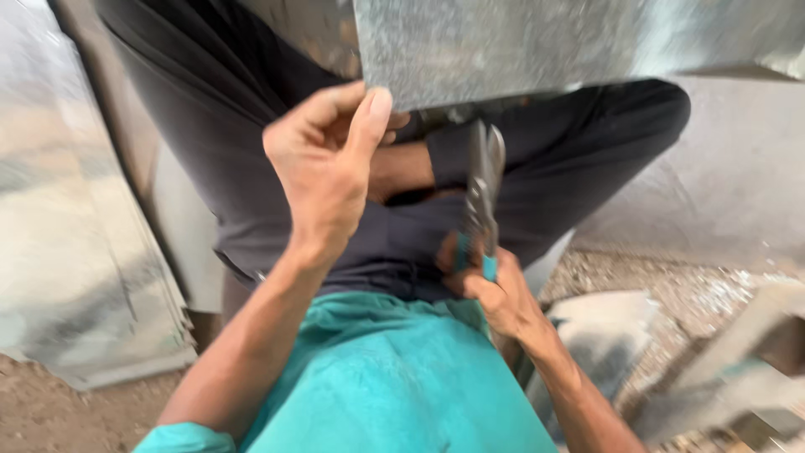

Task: The person sits on the ground and uses tin snips to cut rectangular pieces from a large metal sheet. They repeatedly position the sheet on their lap, cut along marked lines, and set the cut pieces aside.

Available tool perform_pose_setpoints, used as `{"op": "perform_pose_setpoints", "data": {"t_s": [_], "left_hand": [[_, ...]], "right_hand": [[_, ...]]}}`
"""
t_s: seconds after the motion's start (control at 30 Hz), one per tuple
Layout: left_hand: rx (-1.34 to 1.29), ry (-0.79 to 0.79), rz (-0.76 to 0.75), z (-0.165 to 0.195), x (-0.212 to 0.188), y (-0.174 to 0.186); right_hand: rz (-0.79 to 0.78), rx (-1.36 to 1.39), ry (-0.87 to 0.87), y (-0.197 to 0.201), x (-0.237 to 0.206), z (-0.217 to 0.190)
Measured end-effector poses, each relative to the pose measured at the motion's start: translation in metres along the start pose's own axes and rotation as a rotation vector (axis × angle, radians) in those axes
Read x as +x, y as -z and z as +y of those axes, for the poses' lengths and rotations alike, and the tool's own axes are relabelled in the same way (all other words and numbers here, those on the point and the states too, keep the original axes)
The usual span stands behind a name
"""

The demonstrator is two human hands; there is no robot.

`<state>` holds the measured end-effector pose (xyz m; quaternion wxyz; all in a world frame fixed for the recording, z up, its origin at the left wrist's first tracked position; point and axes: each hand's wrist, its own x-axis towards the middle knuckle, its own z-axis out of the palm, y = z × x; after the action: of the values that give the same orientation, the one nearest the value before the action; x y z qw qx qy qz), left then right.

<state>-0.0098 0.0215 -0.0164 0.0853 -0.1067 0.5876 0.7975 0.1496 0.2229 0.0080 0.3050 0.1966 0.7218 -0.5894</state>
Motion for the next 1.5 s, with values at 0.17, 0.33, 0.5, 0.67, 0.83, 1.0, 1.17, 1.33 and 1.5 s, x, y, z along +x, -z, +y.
{"op": "perform_pose_setpoints", "data": {"t_s": [0.17, 0.33, 0.5, 0.67, 0.83, 1.0, 1.17, 1.33, 1.5], "left_hand": [[-0.027, 0.066, -0.144, 0.004, 0.007, 0.001], [-0.061, 0.126, -0.116, 0.005, 0.009, -0.002], [-0.086, 0.189, -0.118, 0.006, 0.006, -0.003], [-0.155, 0.282, -0.095, 0.014, 0.009, -0.003], [-0.148, 0.286, -0.106, 0.013, 0.007, -0.002], [-0.134, 0.282, -0.124, 0.027, 0.017, -0.009], [0.404, -0.071, -0.082, 0.031, 0.059, -0.032], [0.186, -0.230, 0.115, -0.013, 0.040, -0.068], [-0.021, 0.191, -0.304, -0.045, -0.008, -0.110]], "right_hand": [[-0.173, 0.219, -0.117, -0.014, 0.026, -0.037], [-0.148, 0.107, -0.200, -0.009, 0.032, -0.048], [-0.163, 0.032, -0.113, 0.005, 0.037, -0.059], [-0.181, -0.083, -0.137, 0.009, 0.047, -0.078], [-0.153, -0.097, -0.274, 0.013, 0.050, -0.086], [-0.097, -0.234, -0.192, 0.014, 0.051, -0.077], [-0.081, -0.231, -0.135, 0.019, 0.047, -0.057], [-0.243, 0.174, -0.261, 0.047, 0.028, -0.035], [0.209, 0.186, -0.235, 0.041, -0.036, -0.014]]}}
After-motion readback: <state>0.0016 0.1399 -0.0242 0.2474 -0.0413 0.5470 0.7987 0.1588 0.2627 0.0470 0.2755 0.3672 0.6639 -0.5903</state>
